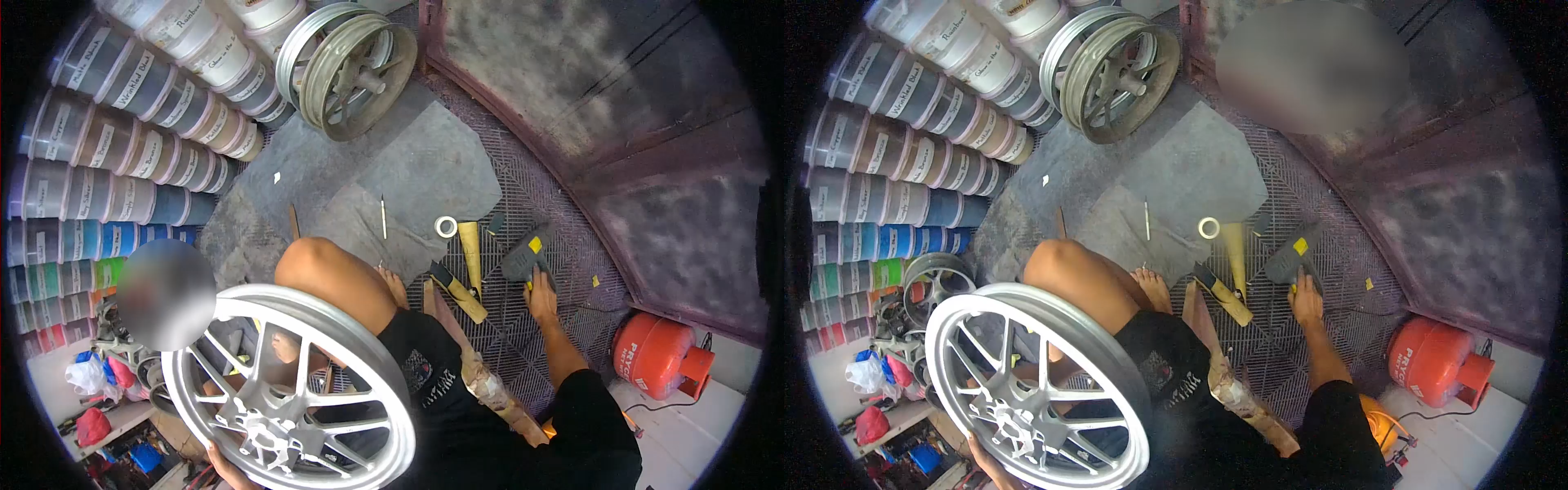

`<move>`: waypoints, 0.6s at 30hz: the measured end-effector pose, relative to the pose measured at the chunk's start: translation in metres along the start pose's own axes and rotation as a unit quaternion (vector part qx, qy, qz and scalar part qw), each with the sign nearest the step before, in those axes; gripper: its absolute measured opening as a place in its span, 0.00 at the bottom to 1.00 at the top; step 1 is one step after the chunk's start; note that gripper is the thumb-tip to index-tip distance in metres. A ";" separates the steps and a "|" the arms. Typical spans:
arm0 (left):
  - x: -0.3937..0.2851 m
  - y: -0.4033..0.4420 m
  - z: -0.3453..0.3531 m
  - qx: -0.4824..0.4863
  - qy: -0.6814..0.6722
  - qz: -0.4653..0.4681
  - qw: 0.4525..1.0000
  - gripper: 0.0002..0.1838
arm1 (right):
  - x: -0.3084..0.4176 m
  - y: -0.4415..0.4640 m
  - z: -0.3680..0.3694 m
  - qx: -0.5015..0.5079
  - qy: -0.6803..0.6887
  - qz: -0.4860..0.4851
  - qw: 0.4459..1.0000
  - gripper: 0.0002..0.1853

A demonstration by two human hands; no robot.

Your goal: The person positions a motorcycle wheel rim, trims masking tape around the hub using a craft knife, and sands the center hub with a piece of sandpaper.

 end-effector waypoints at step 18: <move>-0.019 -0.020 -0.038 -0.093 0.096 -0.008 0.991 0.31 | 0.066 0.217 0.018 0.011 -0.022 0.006 1.000 0.34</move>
Point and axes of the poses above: each hand's wrist, its own y-axis towards the middle knuckle, its own z-axis out of the palm, x = y × z, the point moved 5 cm from there along y, towards the middle knuckle, and after that the axes turned 10 degrees about x, right-handed, at the moved point
